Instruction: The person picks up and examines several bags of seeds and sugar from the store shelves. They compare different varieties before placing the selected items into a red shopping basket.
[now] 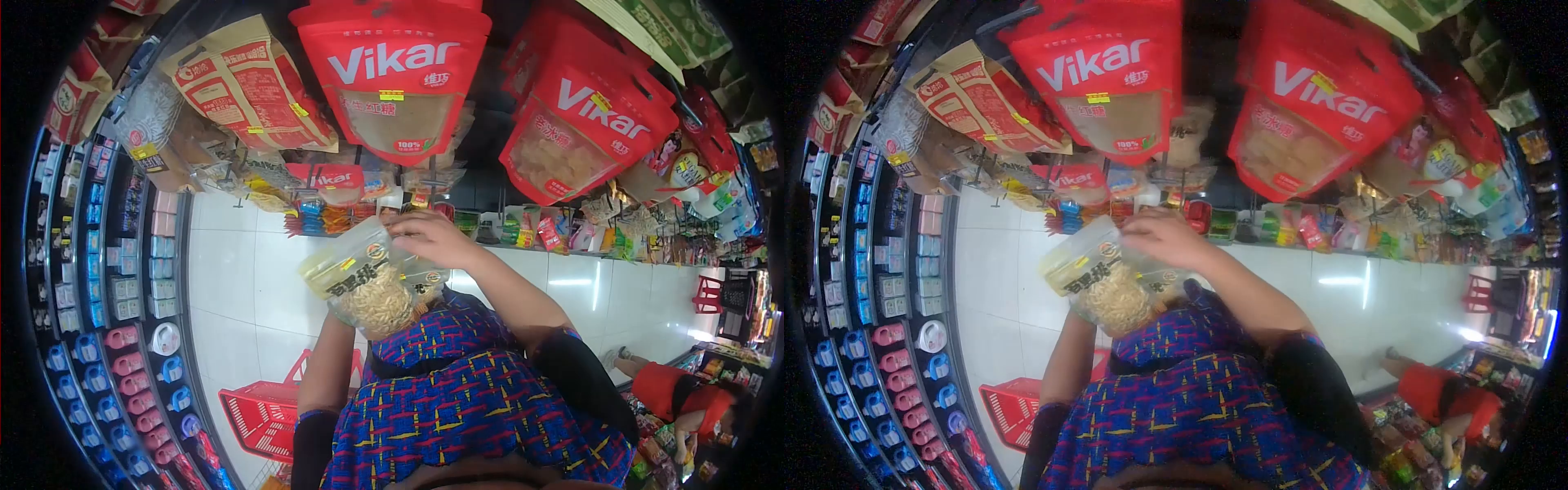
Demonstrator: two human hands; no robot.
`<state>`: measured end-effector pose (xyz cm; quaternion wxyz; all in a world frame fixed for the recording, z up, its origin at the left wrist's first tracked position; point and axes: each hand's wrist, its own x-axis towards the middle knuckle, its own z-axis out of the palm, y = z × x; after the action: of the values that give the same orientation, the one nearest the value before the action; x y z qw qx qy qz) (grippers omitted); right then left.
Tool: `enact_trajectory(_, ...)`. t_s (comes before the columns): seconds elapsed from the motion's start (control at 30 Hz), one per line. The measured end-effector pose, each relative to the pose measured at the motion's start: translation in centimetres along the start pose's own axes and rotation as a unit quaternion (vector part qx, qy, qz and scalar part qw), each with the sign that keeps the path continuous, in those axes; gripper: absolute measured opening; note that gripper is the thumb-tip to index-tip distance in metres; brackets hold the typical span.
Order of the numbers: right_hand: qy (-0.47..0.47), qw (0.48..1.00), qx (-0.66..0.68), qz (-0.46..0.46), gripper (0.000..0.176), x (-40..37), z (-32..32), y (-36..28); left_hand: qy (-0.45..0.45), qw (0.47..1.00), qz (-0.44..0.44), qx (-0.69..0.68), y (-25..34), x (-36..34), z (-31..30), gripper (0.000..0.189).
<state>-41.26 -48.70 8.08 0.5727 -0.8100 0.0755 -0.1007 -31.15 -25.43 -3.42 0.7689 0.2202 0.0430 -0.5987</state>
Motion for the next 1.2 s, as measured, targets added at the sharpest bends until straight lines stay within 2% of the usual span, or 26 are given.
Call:
enact_trajectory(0.07,-0.072,0.987,-0.141,-0.017,0.029,0.4,-0.4,-0.5,-0.009,1.0,0.005,0.001,-0.9,0.4,1.0,0.039)
enact_trajectory(0.1,-0.072,0.987,-0.142,-0.018,0.029,0.5,-0.4,-0.9,-0.014,1.0,0.007,0.001,-1.2,0.6,1.3,0.04)
enact_trajectory(0.17,-0.091,0.966,-0.241,0.015,0.033,0.4,-0.3,-1.5,-0.02,1.0,0.011,0.0,-1.9,1.0,1.7,0.042)
enact_trajectory(0.4,-0.073,0.988,-0.128,0.043,0.03,-2.4,0.9,-1.3,-0.034,0.999,0.01,0.013,-2.4,1.3,1.7,0.049)
enact_trajectory(0.47,-0.027,0.98,0.135,0.14,0.025,-3.6,1.3,-0.3,0.078,0.967,0.038,0.238,-3.0,0.0,0.1,0.049)
enact_trajectory(0.5,-0.02,0.981,0.136,0.139,0.025,-4.1,1.3,0.8,0.074,0.967,0.034,0.243,-2.8,-0.5,-0.8,0.049)
enact_trajectory(0.57,0.135,0.952,0.228,0.155,0.024,-4.8,1.4,3.6,0.101,0.927,-0.007,0.362,-2.0,-1.4,-2.1,0.05)
enact_trajectory(0.6,0.143,0.95,0.231,0.154,0.024,-4.8,1.2,4.8,0.161,0.912,0.002,0.378,-1.8,-2.0,-1.4,0.053)
enact_trajectory(0.63,0.188,0.943,0.221,0.161,0.023,-4.6,0.7,6.1,0.158,0.909,-0.004,0.384,-1.8,-2.7,-1.1,0.053)
enact_trajectory(0.7,0.241,0.931,0.217,0.169,0.023,-4.1,-0.5,7.1,0.187,0.925,0.089,0.317,-1.8,-4.1,-0.8,0.043)
enact_trajectory(0.8,0.313,0.935,0.087,0.14,0.021,-3.1,-2.3,6.2,0.193,0.924,0.121,0.306,-1.7,-5.9,-0.7,0.043)
enact_trajectory(0.9,0.35,0.925,0.069,0.13,0.02,-2.2,-2.9,6.5,0.23,0.929,0.113,0.267,-1.6,-7.4,-1.3,0.044)
enact_trajectory(1.0,0.394,0.914,0.046,0.082,0.019,-1.9,-2.8,7.0,0.211,0.945,0.097,0.233,-1.8,-8.0,-1.8,0.043)
enact_trajectory(1.2,0.425,0.904,0.002,0.055,0.017,-1.9,-2.8,6.6,0.216,0.947,0.087,0.222,-2.4,-7.9,-1.1,0.043)
